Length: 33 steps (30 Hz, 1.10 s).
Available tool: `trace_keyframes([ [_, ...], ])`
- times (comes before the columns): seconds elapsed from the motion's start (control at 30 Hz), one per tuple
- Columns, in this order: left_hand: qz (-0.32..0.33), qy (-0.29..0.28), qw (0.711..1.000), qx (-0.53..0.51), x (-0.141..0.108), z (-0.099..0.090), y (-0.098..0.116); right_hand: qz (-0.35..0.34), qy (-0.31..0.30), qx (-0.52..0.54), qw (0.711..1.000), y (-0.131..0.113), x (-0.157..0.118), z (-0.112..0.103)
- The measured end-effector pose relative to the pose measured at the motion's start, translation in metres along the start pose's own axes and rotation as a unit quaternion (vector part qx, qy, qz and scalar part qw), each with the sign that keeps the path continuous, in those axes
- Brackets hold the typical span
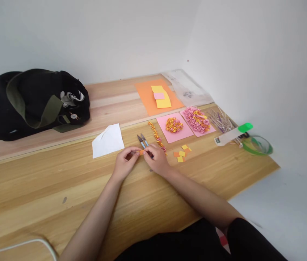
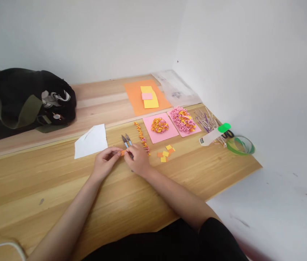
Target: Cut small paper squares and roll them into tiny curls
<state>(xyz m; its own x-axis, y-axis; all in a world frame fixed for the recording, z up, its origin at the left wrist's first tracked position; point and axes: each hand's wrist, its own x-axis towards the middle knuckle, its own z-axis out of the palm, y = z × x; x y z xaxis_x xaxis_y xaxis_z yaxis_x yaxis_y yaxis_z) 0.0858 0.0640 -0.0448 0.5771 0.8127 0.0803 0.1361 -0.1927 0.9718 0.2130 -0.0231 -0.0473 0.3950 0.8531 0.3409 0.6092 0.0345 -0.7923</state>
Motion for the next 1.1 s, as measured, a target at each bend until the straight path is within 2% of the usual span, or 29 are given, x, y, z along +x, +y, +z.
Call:
trace_keyframes([
  [0.6, -0.023, 0.021, 0.999, -0.031, -0.0007, 0.0004, 0.008, -0.007, 0.004, -0.005, 1.0, -0.0007, 0.0, -0.0006],
  [1.1, -0.016, 0.027, 0.999, -0.01, -0.0001, 0.0027, 0.0086, 0.004, 0.001, -0.004, 1.0, -0.0013, -0.0001, -0.0006],
])
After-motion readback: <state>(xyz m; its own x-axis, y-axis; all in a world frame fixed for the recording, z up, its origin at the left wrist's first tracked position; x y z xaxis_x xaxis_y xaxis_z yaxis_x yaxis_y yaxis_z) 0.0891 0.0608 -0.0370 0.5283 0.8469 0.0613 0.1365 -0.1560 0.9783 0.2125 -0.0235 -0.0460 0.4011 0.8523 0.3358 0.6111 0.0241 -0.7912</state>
